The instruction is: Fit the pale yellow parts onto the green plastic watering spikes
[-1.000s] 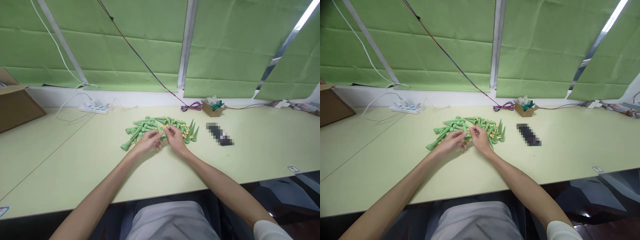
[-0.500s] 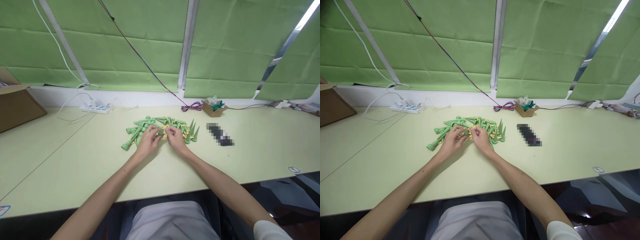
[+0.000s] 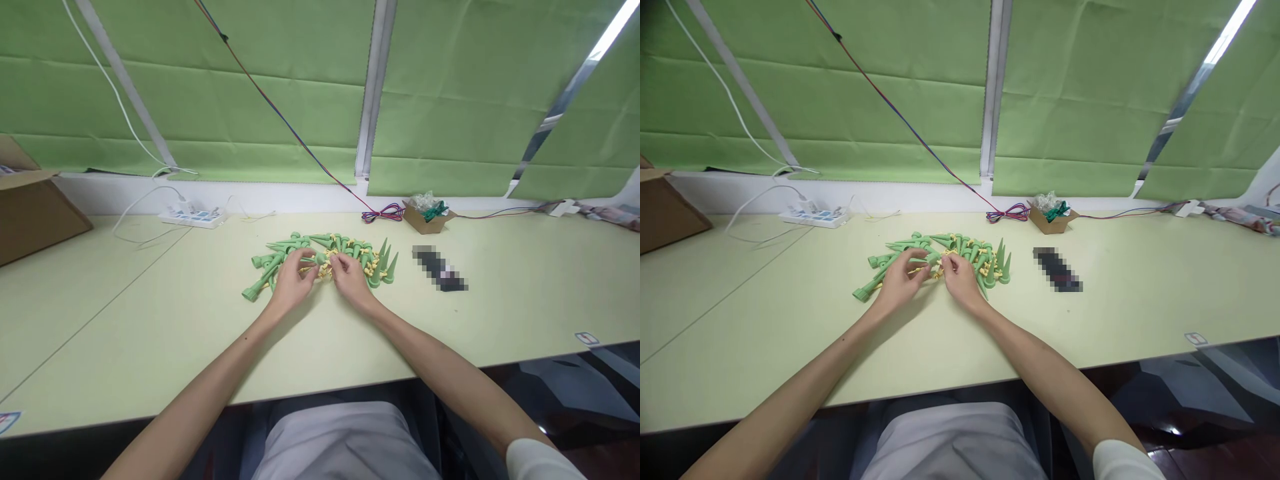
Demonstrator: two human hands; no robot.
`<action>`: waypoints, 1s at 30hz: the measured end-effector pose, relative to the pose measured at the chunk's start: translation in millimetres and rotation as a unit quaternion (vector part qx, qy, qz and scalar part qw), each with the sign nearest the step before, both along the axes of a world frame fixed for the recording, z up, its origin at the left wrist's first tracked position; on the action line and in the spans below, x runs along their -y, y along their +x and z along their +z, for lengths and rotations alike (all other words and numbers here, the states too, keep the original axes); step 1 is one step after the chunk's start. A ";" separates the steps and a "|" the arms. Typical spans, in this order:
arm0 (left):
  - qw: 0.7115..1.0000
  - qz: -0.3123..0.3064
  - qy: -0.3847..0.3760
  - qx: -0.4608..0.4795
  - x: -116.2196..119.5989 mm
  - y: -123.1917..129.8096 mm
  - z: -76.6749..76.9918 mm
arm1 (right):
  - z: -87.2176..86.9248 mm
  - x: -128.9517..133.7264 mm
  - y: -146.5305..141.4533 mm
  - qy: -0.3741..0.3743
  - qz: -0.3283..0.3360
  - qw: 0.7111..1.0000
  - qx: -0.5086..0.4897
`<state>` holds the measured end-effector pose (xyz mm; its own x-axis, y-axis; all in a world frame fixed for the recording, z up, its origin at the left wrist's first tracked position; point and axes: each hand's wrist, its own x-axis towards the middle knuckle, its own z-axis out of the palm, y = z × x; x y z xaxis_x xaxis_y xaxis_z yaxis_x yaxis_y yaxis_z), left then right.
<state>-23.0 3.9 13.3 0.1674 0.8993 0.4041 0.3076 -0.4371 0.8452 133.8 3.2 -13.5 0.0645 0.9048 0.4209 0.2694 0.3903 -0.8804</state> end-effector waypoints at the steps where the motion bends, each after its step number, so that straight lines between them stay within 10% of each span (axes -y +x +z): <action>1: 0.999 0.002 -0.034 0.028 -0.9 -0.4 0.6 | 1.4 1.1 0.6 0.010 -0.009 1.000 0.006; 11: 0.932 -0.089 -0.322 0.140 0.6 -1.1 9.5 | 8.7 11.7 -1.1 0.045 -0.014 0.997 0.058; 30: 0.992 -0.071 -0.103 -0.027 1.5 -4.1 8.0 | 2.7 2.7 1.2 0.009 0.002 1.000 0.014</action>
<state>-27.1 2.5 21.3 0.3140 0.9277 0.2021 0.3019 -0.2993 0.9051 135.0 0.5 -10.9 0.0477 0.8978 0.4379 0.2924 0.4066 -0.8655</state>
